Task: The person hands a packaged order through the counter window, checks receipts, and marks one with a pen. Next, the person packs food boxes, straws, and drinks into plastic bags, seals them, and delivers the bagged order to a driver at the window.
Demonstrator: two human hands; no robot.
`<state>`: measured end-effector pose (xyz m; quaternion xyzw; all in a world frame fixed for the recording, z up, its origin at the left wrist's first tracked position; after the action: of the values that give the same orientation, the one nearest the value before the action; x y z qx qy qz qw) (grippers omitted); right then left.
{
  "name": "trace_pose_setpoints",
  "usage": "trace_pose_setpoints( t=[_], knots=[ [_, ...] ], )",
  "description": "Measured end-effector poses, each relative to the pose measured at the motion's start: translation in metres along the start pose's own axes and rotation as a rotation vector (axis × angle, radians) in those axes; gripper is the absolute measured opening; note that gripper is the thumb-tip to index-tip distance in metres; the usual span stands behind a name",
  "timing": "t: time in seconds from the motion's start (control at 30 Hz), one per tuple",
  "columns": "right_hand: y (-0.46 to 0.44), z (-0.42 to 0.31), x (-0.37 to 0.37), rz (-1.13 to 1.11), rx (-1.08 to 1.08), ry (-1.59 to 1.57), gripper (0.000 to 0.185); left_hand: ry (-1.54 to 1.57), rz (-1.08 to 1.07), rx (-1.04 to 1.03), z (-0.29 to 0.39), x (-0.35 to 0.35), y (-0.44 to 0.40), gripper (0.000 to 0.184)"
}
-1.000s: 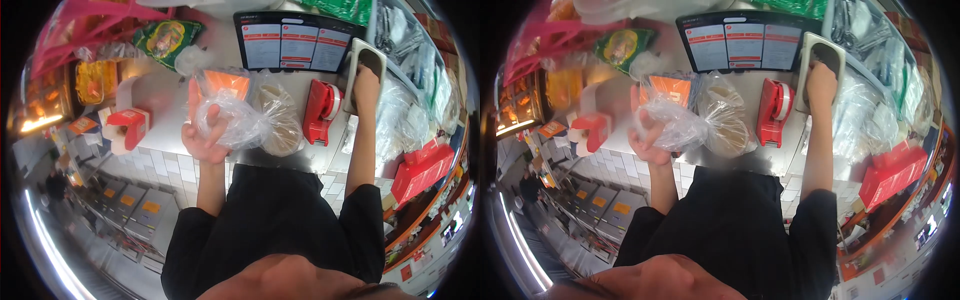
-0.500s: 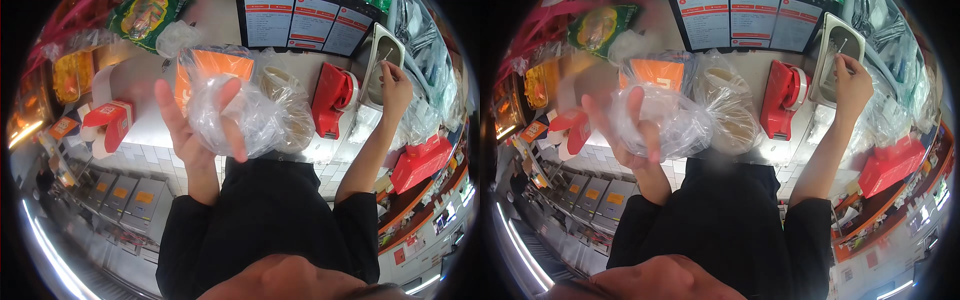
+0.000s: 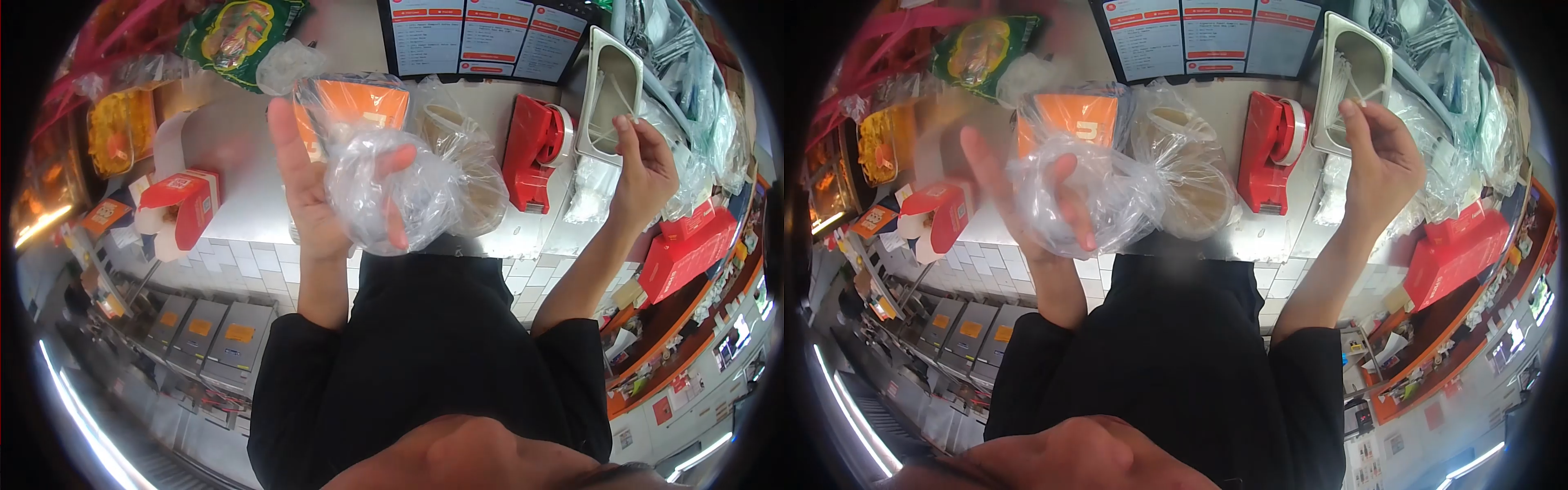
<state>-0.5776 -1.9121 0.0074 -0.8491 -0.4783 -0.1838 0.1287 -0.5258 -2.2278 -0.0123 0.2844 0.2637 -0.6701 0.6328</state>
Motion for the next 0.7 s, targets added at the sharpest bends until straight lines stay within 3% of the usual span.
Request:
trace_pose_setpoints(
  t=[0.07, 0.2, 0.3, 0.4, 0.5, 0.6, 0.7],
  knots=[
    [-0.001, -0.004, 0.001, 0.009, 0.016, 0.055, 0.018, -0.015, 0.038, 0.010, 0.000, -0.002, -0.003, 0.102],
    [-0.015, 0.020, 0.003, -0.057, -0.071, 0.533, 0.023, -0.042, 0.098, 0.029, 0.002, -0.005, -0.006, 0.109],
    [-0.011, 0.029, 0.012, -0.054, -0.021, 0.604, 0.020, -0.049, 0.152, 0.059, 0.005, -0.011, -0.008, 0.110],
    [0.005, 0.009, 0.016, 0.007, 0.047, 0.443, 0.016, -0.052, 0.174, 0.074, 0.005, -0.016, -0.010, 0.112],
    [0.037, -0.036, -0.001, -0.140, 0.010, 0.187, 0.011, -0.057, 0.135, 0.060, 0.002, -0.019, -0.008, 0.113],
    [0.076, -0.089, -0.037, -0.483, 0.426, 0.239, 0.012, -0.183, 0.082, 0.036, 0.002, -0.025, -0.006, 0.113],
    [0.097, -0.103, -0.058, -0.628, 0.461, 0.170, 0.016, -0.334, 0.073, 0.027, 0.004, -0.027, -0.004, 0.106]
  ],
)
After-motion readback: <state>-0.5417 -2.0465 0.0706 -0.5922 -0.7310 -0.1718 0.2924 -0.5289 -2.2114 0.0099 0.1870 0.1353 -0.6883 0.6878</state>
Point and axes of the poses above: each hand's wrist, its own y-axis away from the middle knuckle, its own x-axis out of the back of the hand, z = x × y, the point moved 3 cm from there along -y, towards the middle knuckle
